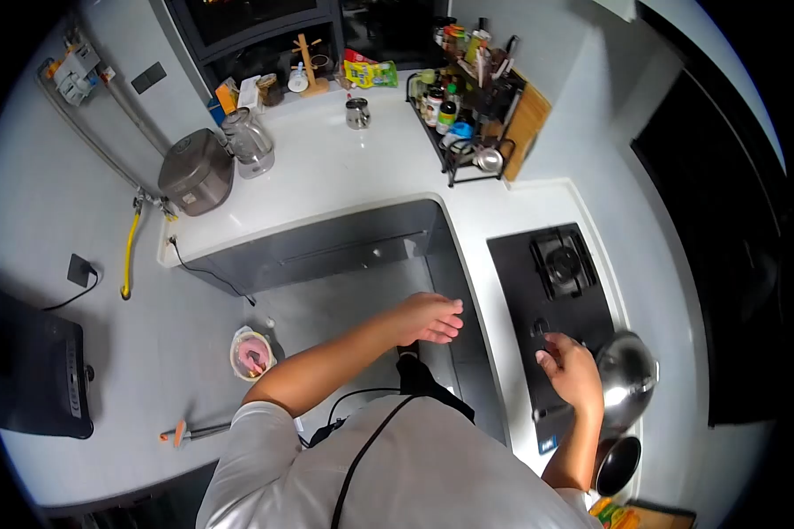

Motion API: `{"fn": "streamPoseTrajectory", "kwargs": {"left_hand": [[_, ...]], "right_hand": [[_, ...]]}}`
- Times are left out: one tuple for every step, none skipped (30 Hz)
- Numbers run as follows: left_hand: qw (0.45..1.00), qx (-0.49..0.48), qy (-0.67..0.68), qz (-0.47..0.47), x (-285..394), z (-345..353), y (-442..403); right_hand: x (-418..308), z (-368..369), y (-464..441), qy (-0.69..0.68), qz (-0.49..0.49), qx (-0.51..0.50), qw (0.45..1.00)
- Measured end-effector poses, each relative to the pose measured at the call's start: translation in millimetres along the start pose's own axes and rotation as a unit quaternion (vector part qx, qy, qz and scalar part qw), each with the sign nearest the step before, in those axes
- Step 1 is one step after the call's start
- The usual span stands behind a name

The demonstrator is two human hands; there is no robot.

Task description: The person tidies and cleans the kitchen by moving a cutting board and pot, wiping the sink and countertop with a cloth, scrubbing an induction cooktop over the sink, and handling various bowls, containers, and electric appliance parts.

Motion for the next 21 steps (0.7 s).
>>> {"fn": "streamPoseTrajectory", "kwargs": {"left_hand": [[1.000, 0.020, 0.008, -0.001, 13.2, -20.2, -5.3], [0.998, 0.057, 0.032, -0.008, 31.3, -38.7, -4.4], [0.996, 0.071, 0.061, 0.004, 46.9, -65.4, -14.2], [0.992, 0.086, 0.090, 0.007, 48.8, -97.9, -23.2], [0.987, 0.100, 0.124, 0.004, 54.6, -116.8, -18.6], [0.984, 0.127, 0.128, -0.003, 67.1, -141.0, -16.1], [0.980, 0.145, 0.135, 0.015, 83.7, -166.6, -18.1], [0.975, 0.163, 0.146, 0.030, 92.1, -193.1, -19.2], [0.969, 0.182, 0.162, 0.042, 96.9, -215.2, -16.7], [0.966, 0.192, 0.163, 0.059, 115.5, -225.2, -9.1], [0.960, 0.200, 0.187, 0.059, 122.1, -240.8, -6.8], [0.954, 0.208, 0.209, 0.061, 130.3, -257.6, -5.2], [0.948, 0.215, 0.226, 0.065, 141.5, -274.1, -5.2], [0.944, 0.224, 0.233, 0.064, 151.1, -286.6, -4.4], [0.944, 0.210, 0.241, 0.075, 158.3, -308.2, -10.4], [0.945, 0.195, 0.249, 0.084, 160.3, -333.4, -19.0], [0.945, 0.179, 0.259, 0.088, 163.8, -347.2, -21.1], [0.943, 0.189, 0.258, 0.085, 166.8, -363.4, -20.5], [0.943, 0.197, 0.253, 0.088, 185.4, -375.4, -17.2], [0.943, 0.202, 0.246, 0.091, 204.3, -389.3, -17.7], [0.941, 0.205, 0.257, 0.077, 212.1, -404.3, -20.6]], "right_hand": [[-5.2, 8.8, -29.7, 0.014, -0.017, -0.019, 1.000], [-12.9, 17.5, -64.0, 0.025, -0.035, -0.036, 0.998], [-19.9, 29.3, -100.7, 0.032, -0.053, -0.053, 0.997], [-25.3, 45.6, -133.2, 0.060, -0.086, -0.059, 0.993], [-35.7, 61.5, -164.9, 0.091, -0.105, -0.075, 0.987], [-48.2, 76.3, -192.8, 0.086, -0.136, -0.078, 0.984], [-64.2, 88.5, -224.3, 0.087, -0.172, -0.075, 0.978], [-80.6, 105.2, -255.8, 0.079, -0.205, -0.089, 0.971], [-97.0, 124.0, -283.4, 0.072, -0.238, -0.108, 0.963], [-113.4, 140.6, -308.1, 0.067, -0.272, -0.125, 0.952], [-129.2, 156.6, -329.5, 0.073, -0.283, -0.142, 0.946], [-147.2, 171.6, -350.3, 0.079, -0.295, -0.155, 0.940], [-164.9, 185.4, -373.2, 0.084, -0.307, -0.163, 0.934], [-179.4, 199.1, -393.9, 0.085, -0.317, -0.170, 0.929], [-193.4, 213.7, -413.6, 0.086, -0.324, -0.175, 0.926], [-206.9, 227.8, -431.1, 0.086, -0.329, -0.181, 0.923], [-218.5, 241.2, -447.6, 0.075, -0.309, -0.206, 0.925], [-232.0, 252.0, -468.3, 0.065, -0.288, -0.229, 0.928], [-244.8, 259.3, -489.6, 0.055, -0.268, -0.245, 0.930], [-252.2, 270.8, -511.0, 0.028, -0.262, -0.222, 0.939], [-256.7, 283.5, -531.5, 0.007, -0.249, -0.222, 0.943]]}}
Point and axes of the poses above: each hand's wrist, its own y-axis away from the middle knuckle, its own z-axis out of the palm, x = y × z, the point moved 7 cm from there along -y, towards the middle knuckle, and after that the axes turned 5 degrees about y, right-handed, at the moved point
